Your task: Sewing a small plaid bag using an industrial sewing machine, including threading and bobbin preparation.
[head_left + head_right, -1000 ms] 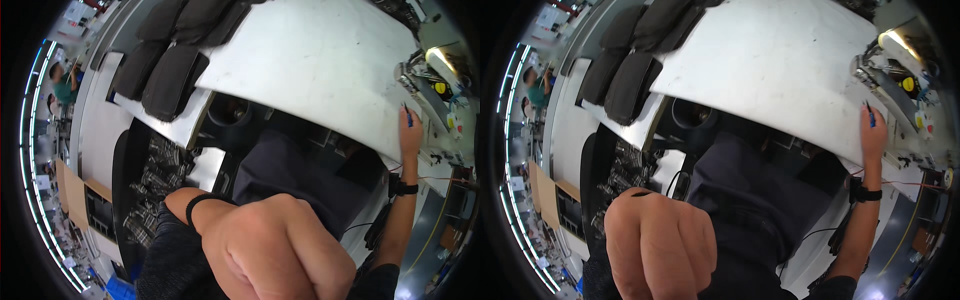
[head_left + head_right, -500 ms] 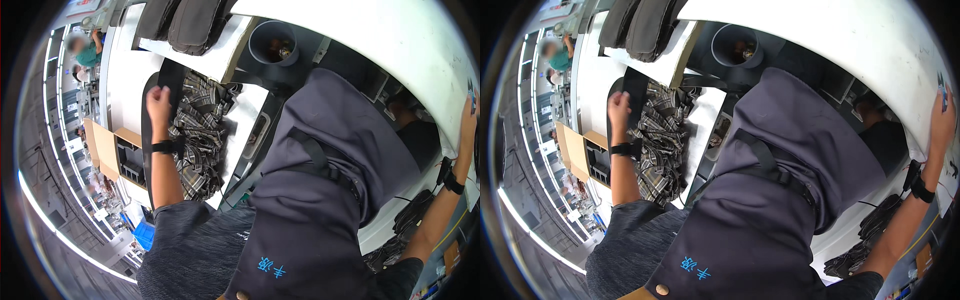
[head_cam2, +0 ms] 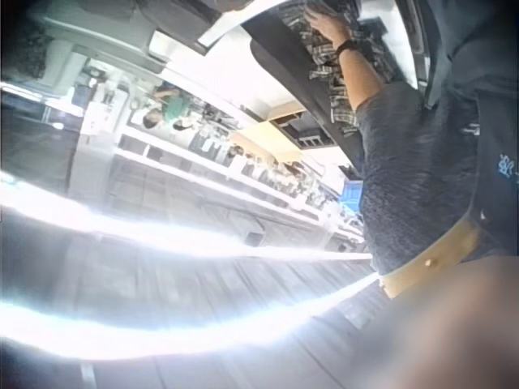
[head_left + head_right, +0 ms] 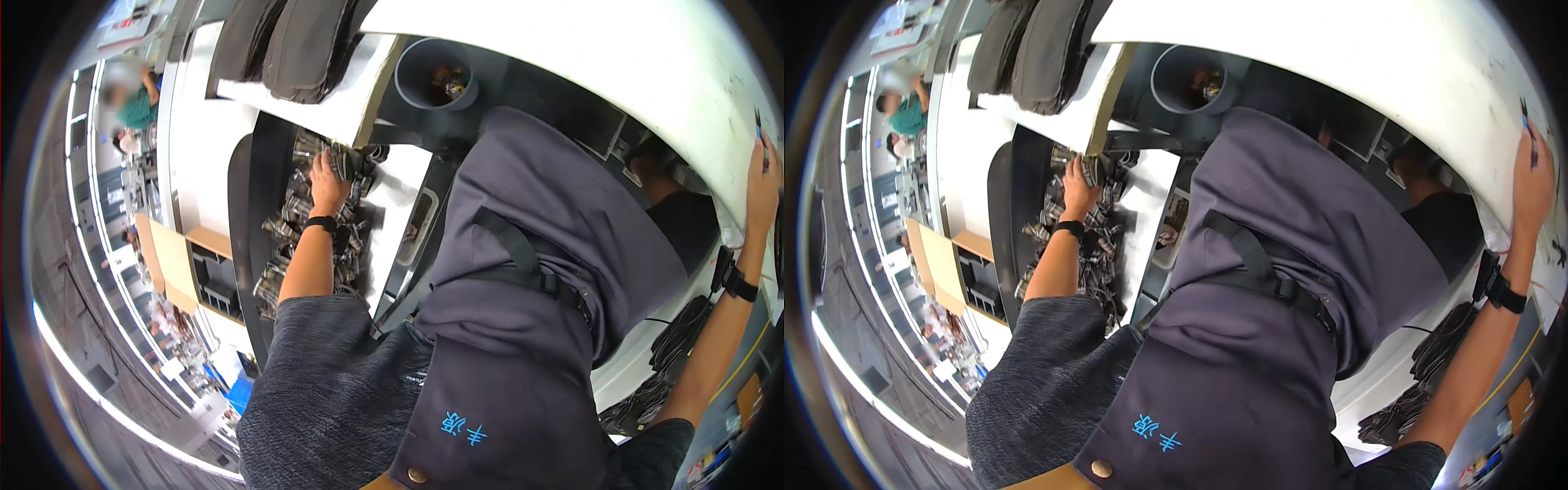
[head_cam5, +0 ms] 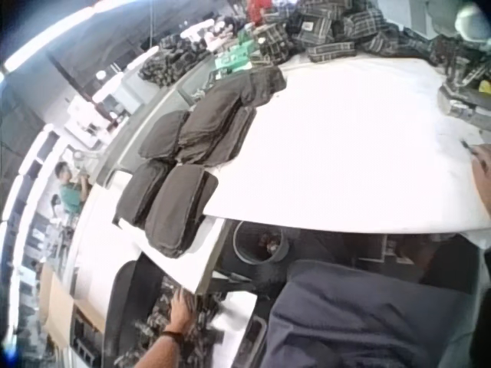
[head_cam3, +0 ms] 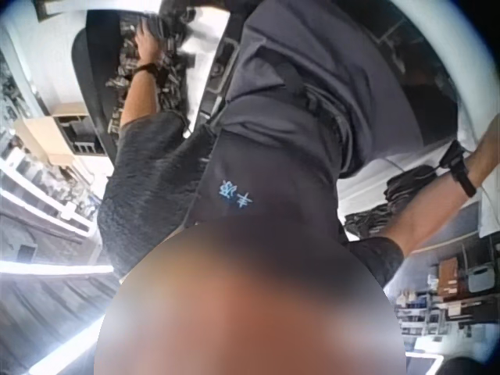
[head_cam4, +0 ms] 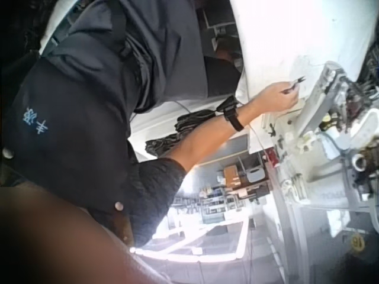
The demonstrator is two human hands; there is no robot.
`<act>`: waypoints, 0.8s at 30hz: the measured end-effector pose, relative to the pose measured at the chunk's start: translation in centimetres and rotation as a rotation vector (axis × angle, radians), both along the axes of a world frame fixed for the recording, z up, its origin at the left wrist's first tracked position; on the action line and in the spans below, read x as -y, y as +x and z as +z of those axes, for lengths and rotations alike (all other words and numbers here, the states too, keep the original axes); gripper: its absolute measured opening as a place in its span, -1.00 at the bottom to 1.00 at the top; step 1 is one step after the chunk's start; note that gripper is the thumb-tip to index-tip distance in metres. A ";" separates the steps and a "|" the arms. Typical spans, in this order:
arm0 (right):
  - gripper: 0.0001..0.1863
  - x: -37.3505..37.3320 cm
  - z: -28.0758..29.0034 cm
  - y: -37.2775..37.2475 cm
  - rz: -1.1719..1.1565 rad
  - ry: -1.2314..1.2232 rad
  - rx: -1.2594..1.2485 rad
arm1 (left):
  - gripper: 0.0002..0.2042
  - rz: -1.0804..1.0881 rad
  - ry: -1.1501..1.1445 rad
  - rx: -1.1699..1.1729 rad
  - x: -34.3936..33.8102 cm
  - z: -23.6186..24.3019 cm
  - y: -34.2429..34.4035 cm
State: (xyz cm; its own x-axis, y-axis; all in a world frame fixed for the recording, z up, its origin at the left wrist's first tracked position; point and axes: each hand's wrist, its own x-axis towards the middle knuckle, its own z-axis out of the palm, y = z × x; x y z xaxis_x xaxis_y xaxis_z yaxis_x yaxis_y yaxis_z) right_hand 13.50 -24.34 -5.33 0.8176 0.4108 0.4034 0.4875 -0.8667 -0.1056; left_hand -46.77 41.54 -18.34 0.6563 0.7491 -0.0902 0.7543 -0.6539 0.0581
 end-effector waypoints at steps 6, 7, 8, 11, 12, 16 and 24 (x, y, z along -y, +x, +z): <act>-0.58 -1.2 0.2 -1.0 -0.005 -0.045 0.048 | -0.34 -0.178 -0.010 -0.120 -0.9 -0.6 0.5; -0.59 -0.9 0.0 -0.9 -0.004 -0.021 0.041 | -0.36 -0.163 0.000 -0.113 -1.1 -0.3 0.1; -0.59 -0.6 0.0 -0.7 -0.004 -0.021 0.043 | -0.38 -0.146 0.010 -0.108 -1.3 0.1 -0.2; -0.60 -0.9 0.0 -0.5 -0.013 0.024 0.020 | -0.43 -0.040 0.201 0.168 -3.5 1.9 -2.9; -0.60 -1.1 0.1 -0.8 -0.010 0.027 0.028 | -0.47 0.096 0.200 0.165 -4.4 3.1 -3.7; -0.63 -0.9 2.1 -1.8 0.032 0.020 0.004 | -0.63 0.173 0.303 0.268 -7.0 9.5 -5.1; -0.68 -8.6 6.8 -10.9 0.188 0.195 0.021 | -0.30 -0.052 -0.175 0.203 1.0 30.9 5.3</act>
State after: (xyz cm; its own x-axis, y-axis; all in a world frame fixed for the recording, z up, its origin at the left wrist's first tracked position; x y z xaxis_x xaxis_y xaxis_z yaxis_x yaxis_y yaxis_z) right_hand 2.62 -15.74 1.45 0.7252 0.4674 0.5056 0.6416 -0.7251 -0.2501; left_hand -41.50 40.56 12.53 0.7114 0.6984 -0.0780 0.6813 -0.6582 0.3201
